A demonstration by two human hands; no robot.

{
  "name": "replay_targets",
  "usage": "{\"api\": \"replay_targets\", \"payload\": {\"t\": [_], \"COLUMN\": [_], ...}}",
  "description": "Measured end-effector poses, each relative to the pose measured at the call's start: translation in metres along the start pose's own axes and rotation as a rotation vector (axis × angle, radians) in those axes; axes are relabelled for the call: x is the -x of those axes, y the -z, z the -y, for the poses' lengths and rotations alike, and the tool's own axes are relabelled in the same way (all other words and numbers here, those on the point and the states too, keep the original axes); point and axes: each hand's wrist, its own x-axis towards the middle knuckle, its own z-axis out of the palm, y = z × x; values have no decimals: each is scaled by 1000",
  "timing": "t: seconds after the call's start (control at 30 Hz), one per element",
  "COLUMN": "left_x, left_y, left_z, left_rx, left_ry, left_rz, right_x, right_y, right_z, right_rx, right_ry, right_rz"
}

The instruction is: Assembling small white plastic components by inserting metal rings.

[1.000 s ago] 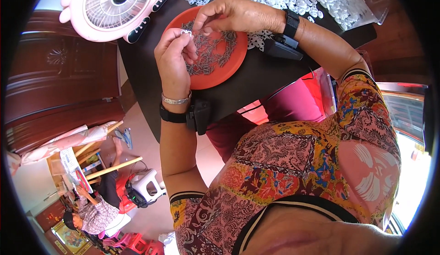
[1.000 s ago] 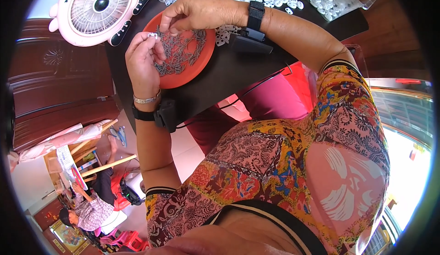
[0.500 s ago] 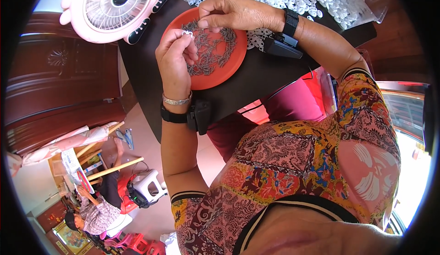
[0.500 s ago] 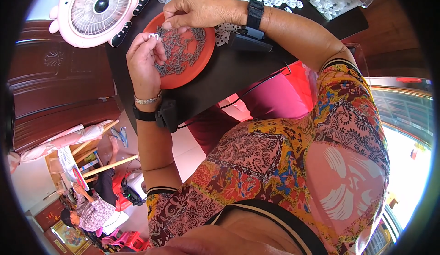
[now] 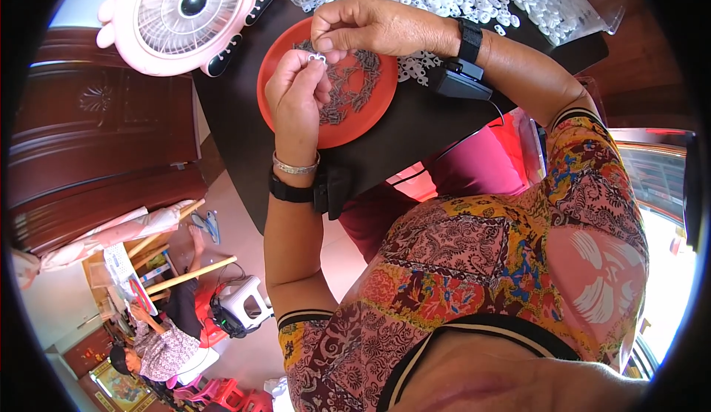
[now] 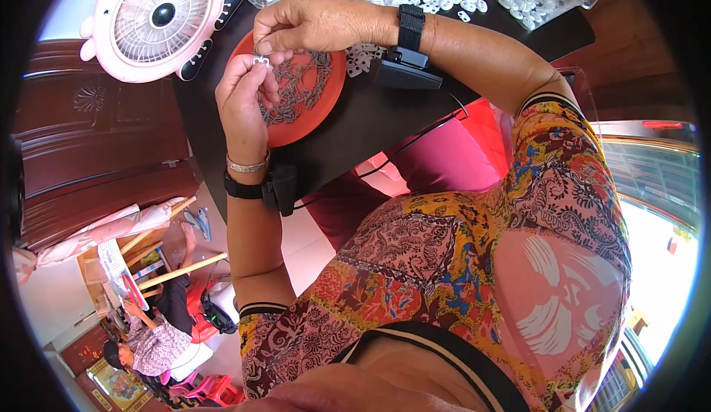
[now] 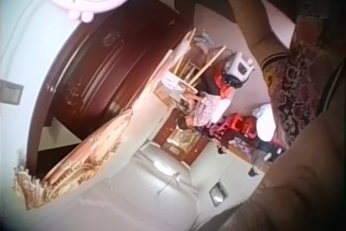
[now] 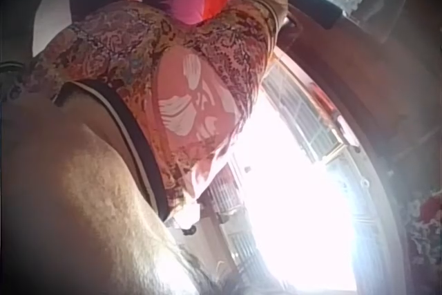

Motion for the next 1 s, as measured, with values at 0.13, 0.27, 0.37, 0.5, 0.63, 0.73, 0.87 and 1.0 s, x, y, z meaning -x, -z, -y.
{"api": "replay_targets", "payload": {"t": [0.13, 0.27, 0.37, 0.5, 0.63, 0.73, 0.87, 1.0], "left_x": [-1, -1, -1, 0, 0, 1, 0, 1], "left_y": [0, 0, -1, 0, 0, -2, 0, 2], "left_z": [1, 1, 0, 1, 3, 3, 3, 1], "left_rx": [-24, -21, -25, -38, -22, -28, -55, -33], "left_ry": [-22, -30, -35, -34, -29, -26, -9, 13], "left_rz": [18, 24, 20, 40, 39, 30, 38, 56], "right_x": [1, 0, 1, 0, 0, 1, 0, 0], "right_y": [-3, -3, 0, -2, -2, -4, -4, -3], "right_z": [1, 0, 0, 0, -2, -1, 0, 1], "right_rx": [4, 6, 13, 72, 60, 81, 161, 239], "right_ry": [-22, -16, 17, -22, -42, -51, -19, -4], "right_rz": [8, -5, -11, -6, 12, 16, 33, 67]}}
